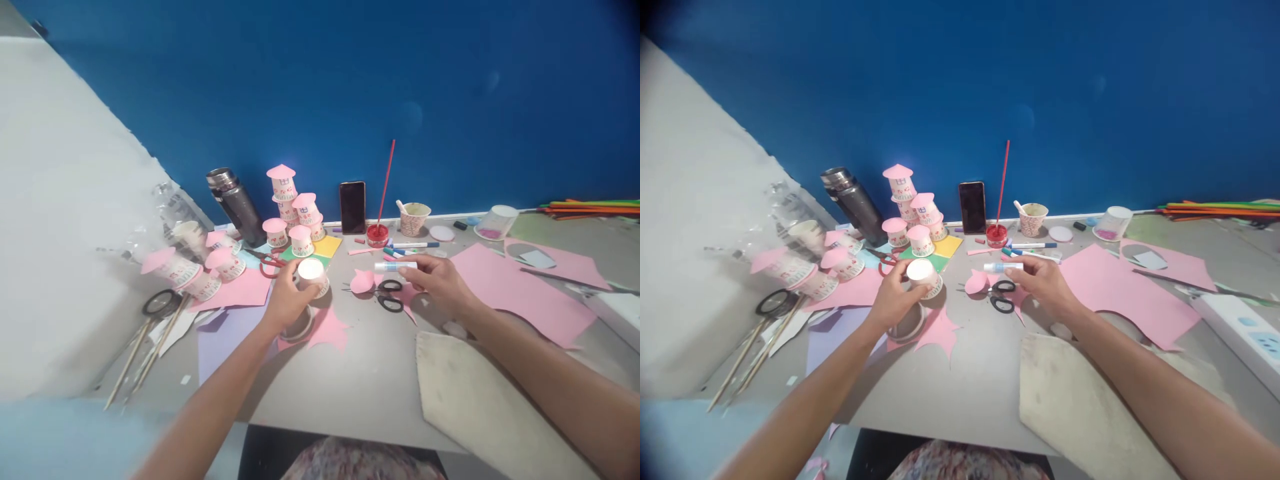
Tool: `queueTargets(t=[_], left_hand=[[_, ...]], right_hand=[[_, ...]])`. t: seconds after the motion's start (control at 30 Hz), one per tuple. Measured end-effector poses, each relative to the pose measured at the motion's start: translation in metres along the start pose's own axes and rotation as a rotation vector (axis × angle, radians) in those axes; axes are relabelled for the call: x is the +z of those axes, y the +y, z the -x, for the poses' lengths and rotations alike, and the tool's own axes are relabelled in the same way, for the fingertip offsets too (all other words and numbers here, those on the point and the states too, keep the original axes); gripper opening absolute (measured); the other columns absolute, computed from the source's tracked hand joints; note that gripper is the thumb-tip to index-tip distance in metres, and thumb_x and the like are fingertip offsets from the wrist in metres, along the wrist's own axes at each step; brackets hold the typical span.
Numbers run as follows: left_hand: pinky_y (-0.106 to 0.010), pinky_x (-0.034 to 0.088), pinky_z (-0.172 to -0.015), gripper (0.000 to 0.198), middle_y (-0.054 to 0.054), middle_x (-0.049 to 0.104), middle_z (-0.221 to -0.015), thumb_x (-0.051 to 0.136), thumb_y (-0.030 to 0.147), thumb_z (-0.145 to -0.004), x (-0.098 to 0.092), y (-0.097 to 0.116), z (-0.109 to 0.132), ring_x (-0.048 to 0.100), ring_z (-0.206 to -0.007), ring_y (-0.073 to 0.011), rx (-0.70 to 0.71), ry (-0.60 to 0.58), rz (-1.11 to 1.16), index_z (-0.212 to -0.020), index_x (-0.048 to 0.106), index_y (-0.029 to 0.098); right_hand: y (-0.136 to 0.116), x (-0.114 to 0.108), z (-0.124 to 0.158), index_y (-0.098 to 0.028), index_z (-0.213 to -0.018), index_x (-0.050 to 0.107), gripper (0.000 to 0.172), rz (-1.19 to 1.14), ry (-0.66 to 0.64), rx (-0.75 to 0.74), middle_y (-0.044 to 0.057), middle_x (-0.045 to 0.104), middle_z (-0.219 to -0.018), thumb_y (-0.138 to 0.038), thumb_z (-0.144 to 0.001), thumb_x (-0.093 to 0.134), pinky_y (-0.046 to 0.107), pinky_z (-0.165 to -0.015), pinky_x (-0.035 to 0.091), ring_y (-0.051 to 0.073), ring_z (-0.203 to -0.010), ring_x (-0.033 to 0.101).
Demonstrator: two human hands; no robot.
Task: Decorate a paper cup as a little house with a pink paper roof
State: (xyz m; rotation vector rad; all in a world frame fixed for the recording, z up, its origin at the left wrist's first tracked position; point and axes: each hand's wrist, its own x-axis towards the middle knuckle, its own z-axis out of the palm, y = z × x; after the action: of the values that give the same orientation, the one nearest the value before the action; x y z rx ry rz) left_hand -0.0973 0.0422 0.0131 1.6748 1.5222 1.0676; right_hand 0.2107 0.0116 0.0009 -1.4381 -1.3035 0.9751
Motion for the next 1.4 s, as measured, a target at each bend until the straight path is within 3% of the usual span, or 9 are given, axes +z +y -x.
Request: queueTargets(t=[0.1, 0.23, 0.43, 0.53, 0.73, 0.9, 1.03, 1.23, 1.4], left_hand=[[-0.039, 0.052, -0.095, 0.046, -0.006, 0.073, -0.114, 0.078, 0.029, -0.074, 0.009, 0.02, 0.014, 0.067, -0.109, -0.0297, 0.115, -0.179, -0.015, -0.118, 0.067, 0.023], [-0.034, 0.054, -0.082, 0.041, -0.005, 0.074, -0.108, 0.075, 0.026, -0.077, 0.023, 0.036, 0.029, 0.069, -0.097, -0.0268, 0.151, -0.346, 0.006, -0.117, 0.068, 0.023], [-0.031, 0.052, -0.075, 0.031, -0.003, 0.075, -0.1, 0.073, 0.028, -0.079, 0.027, 0.044, 0.035, 0.068, -0.088, -0.0241, 0.232, -0.433, -0.075, -0.11, 0.073, 0.024], [-0.031, 0.05, -0.073, 0.022, -0.003, 0.073, -0.092, 0.07, 0.023, -0.078, 0.028, 0.048, 0.037, 0.067, -0.083, -0.0235, 0.28, -0.548, -0.162, -0.1, 0.075, 0.023], [-0.034, 0.05, -0.079, 0.045, -0.005, 0.075, -0.106, 0.07, 0.019, -0.075, 0.033, 0.051, 0.047, 0.068, -0.096, -0.028, 0.414, -0.63, -0.213, -0.119, 0.073, 0.027], [-0.034, 0.052, -0.08, 0.045, -0.006, 0.072, -0.107, 0.073, 0.017, -0.07, 0.029, 0.05, 0.051, 0.068, -0.097, -0.0272, 0.388, -0.629, -0.154, -0.115, 0.073, 0.026], [-0.031, 0.054, -0.076, 0.044, -0.006, 0.071, -0.106, 0.075, 0.018, -0.072, 0.024, 0.045, 0.049, 0.069, -0.092, -0.0242, 0.319, -0.575, 0.012, -0.115, 0.073, 0.024], [-0.026, 0.053, -0.06, 0.039, -0.004, 0.069, -0.103, 0.076, 0.027, -0.074, 0.022, 0.039, 0.046, 0.066, -0.074, -0.0182, 0.144, -0.564, 0.147, -0.112, 0.074, 0.023], [-0.027, 0.052, -0.064, 0.036, -0.004, 0.071, -0.097, 0.076, 0.025, -0.069, 0.02, 0.041, 0.043, 0.066, -0.079, -0.0206, 0.164, -0.479, 0.156, -0.105, 0.076, 0.021]], right_hand=[[-0.01, 0.005, 0.01, -0.019, -0.1, 0.082, 0.035, 0.061, 0.012, -0.122, -0.002, 0.06, -0.06, -0.047, -0.08, 0.075, 0.029, -0.055, 0.038, 0.015, -0.057, 0.05], [-0.02, 0.01, 0.028, -0.022, -0.095, 0.08, 0.028, 0.135, -0.053, -0.339, 0.006, 0.08, -0.085, -0.047, -0.087, 0.07, 0.031, -0.059, 0.047, 0.02, -0.066, 0.064], [-0.026, 0.012, 0.045, -0.023, -0.102, 0.076, 0.022, 0.242, -0.145, -0.662, 0.009, 0.081, -0.089, -0.041, -0.096, 0.064, 0.033, -0.065, 0.051, 0.022, -0.072, 0.07], [-0.027, 0.012, 0.048, -0.023, -0.103, 0.075, 0.019, 0.264, -0.137, -0.754, 0.008, 0.079, -0.084, -0.037, -0.098, 0.063, 0.033, -0.066, 0.05, 0.021, -0.069, 0.068], [-0.034, 0.011, 0.046, -0.024, -0.093, 0.074, 0.02, 0.314, -0.092, -0.607, 0.006, 0.079, -0.084, -0.038, -0.094, 0.06, 0.031, -0.063, 0.046, 0.019, -0.065, 0.063], [-0.035, 0.004, 0.039, -0.022, -0.086, 0.073, 0.022, 0.236, -0.103, -0.332, 0.0, 0.068, -0.062, -0.04, -0.092, 0.061, 0.028, -0.054, 0.037, 0.014, -0.052, 0.051], [-0.032, 0.002, 0.035, -0.021, -0.085, 0.073, 0.031, 0.116, -0.205, -0.208, -0.001, 0.064, -0.056, -0.049, -0.093, 0.062, 0.028, -0.052, 0.036, 0.015, -0.051, 0.053], [-0.029, 0.004, 0.036, -0.021, -0.097, 0.074, 0.026, 0.142, -0.125, -0.348, 0.001, 0.071, -0.071, -0.043, -0.092, 0.064, 0.028, -0.055, 0.041, 0.015, -0.056, 0.058], [-0.031, 0.001, 0.036, -0.02, -0.095, 0.076, 0.024, 0.182, -0.179, -0.386, 0.001, 0.072, -0.07, -0.041, -0.095, 0.062, 0.027, -0.056, 0.041, 0.015, -0.059, 0.058]])
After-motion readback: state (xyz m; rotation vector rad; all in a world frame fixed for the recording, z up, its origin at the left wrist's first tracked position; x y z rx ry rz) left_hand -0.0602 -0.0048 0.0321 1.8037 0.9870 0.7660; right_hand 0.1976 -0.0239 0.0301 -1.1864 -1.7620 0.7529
